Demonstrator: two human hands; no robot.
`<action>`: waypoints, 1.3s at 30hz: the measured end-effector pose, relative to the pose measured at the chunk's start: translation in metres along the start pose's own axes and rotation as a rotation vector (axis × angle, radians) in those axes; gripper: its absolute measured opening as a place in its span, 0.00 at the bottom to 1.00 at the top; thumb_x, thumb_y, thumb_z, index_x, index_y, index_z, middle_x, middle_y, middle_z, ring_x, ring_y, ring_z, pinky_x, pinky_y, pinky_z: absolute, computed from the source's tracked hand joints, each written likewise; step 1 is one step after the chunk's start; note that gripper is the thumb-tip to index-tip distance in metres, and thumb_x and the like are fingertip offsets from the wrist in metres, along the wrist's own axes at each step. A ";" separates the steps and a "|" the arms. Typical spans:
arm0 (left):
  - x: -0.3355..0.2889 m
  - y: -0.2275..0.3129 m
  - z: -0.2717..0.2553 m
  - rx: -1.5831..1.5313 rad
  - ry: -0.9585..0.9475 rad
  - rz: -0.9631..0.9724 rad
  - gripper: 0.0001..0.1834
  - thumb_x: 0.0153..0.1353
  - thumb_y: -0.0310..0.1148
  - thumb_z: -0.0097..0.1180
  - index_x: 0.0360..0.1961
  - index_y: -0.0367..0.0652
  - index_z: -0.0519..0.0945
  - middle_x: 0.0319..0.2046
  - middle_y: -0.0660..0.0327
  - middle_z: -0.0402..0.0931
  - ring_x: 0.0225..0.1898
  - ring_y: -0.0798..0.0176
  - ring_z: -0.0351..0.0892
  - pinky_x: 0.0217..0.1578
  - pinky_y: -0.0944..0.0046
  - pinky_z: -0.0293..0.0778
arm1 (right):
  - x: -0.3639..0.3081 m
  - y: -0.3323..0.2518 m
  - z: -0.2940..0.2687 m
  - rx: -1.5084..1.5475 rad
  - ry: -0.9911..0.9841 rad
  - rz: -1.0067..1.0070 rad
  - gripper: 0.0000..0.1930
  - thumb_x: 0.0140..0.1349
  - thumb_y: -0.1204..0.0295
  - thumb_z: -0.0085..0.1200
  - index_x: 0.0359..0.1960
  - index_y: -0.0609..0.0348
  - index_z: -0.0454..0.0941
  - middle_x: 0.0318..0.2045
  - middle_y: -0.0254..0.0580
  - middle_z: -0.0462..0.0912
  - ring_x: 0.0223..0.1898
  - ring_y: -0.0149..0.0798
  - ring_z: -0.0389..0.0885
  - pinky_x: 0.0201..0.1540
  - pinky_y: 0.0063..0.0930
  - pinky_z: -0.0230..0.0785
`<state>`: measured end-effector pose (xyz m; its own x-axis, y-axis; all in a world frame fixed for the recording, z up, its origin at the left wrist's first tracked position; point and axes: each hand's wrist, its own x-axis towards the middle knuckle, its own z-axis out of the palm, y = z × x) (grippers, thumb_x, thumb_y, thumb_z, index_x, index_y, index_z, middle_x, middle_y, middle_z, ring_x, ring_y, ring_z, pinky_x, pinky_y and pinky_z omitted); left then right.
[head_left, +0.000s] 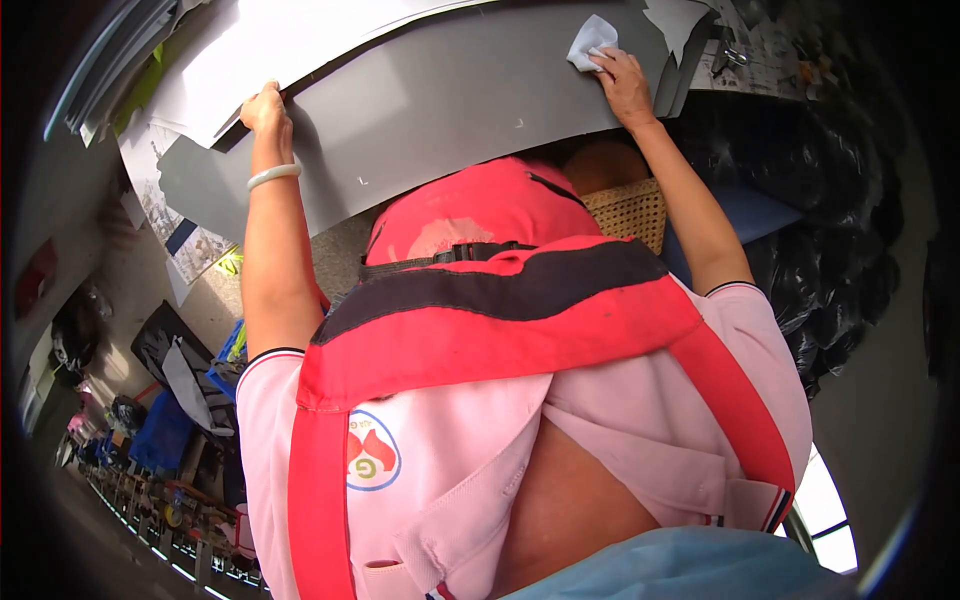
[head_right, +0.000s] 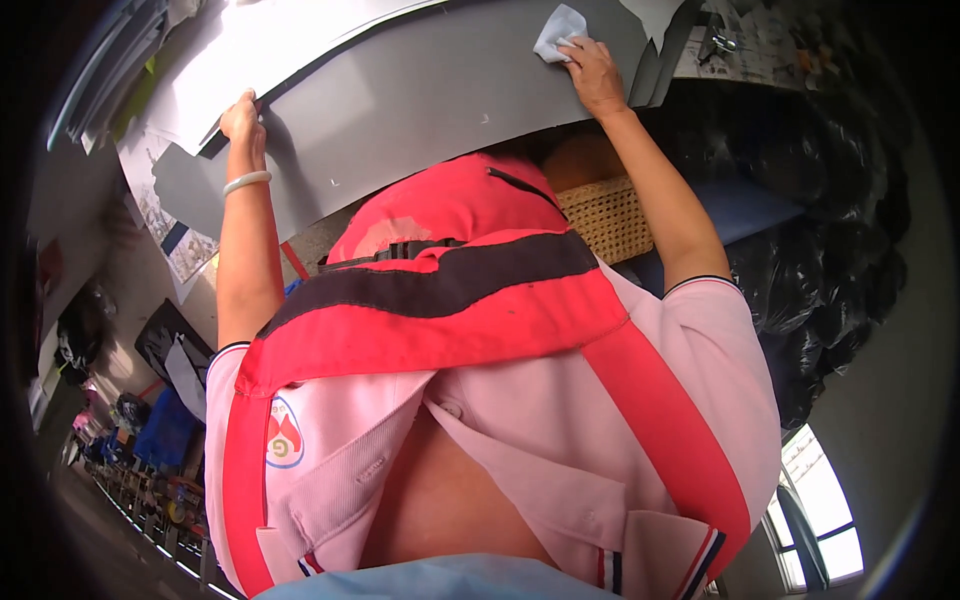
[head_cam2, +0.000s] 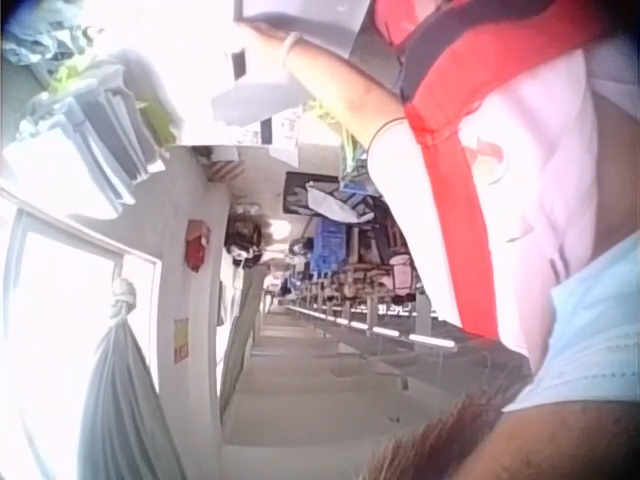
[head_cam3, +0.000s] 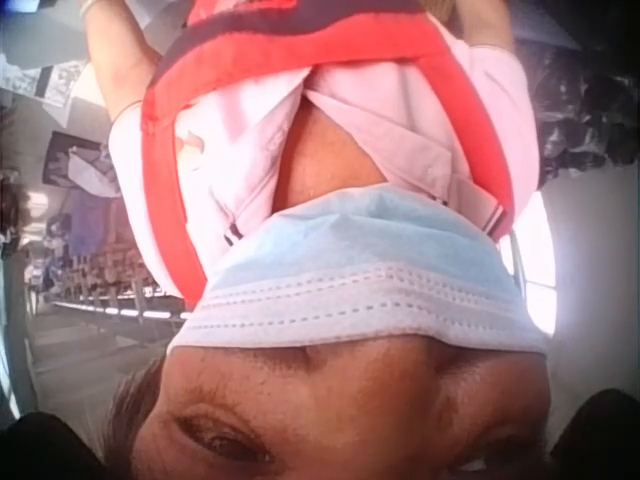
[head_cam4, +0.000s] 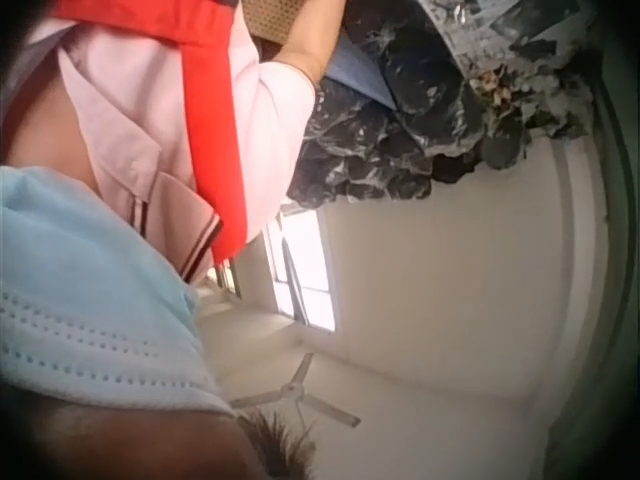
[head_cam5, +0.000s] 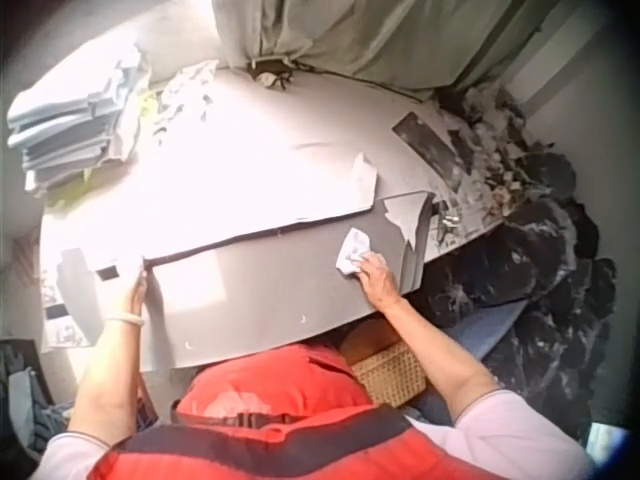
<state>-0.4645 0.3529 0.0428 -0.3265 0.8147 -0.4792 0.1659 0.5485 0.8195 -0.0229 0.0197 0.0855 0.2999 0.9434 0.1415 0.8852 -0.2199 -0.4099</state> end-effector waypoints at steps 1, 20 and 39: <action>-0.001 0.002 0.005 0.000 -0.013 0.001 0.17 0.52 0.22 0.64 0.43 0.28 0.74 0.36 0.54 0.78 0.30 0.62 0.80 0.34 0.65 0.81 | -0.010 0.016 -0.007 -0.009 0.005 0.009 0.11 0.57 0.73 0.62 0.43 0.53 0.86 0.48 0.42 0.82 0.52 0.48 0.77 0.55 0.38 0.71; -0.010 0.009 0.010 -0.121 -0.028 0.012 0.12 0.57 0.25 0.61 0.38 0.28 0.75 0.32 0.54 0.78 0.28 0.61 0.80 0.32 0.62 0.83 | 0.030 -0.072 0.049 0.081 0.140 0.091 0.12 0.57 0.69 0.63 0.43 0.53 0.85 0.46 0.40 0.81 0.50 0.48 0.76 0.53 0.39 0.71; -0.054 0.066 -0.029 -0.696 -0.275 -0.293 0.09 0.68 0.27 0.54 0.42 0.30 0.74 0.42 0.49 0.73 0.41 0.53 0.79 0.41 0.53 0.86 | 0.140 -0.201 0.117 0.099 -0.093 -0.082 0.13 0.58 0.68 0.63 0.45 0.50 0.85 0.46 0.38 0.80 0.51 0.45 0.77 0.53 0.39 0.73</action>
<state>-0.4631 0.3395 0.1324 -0.0112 0.7223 -0.6915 -0.5387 0.5782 0.6127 -0.2005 0.2246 0.0820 0.1895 0.9772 0.0962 0.8646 -0.1196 -0.4880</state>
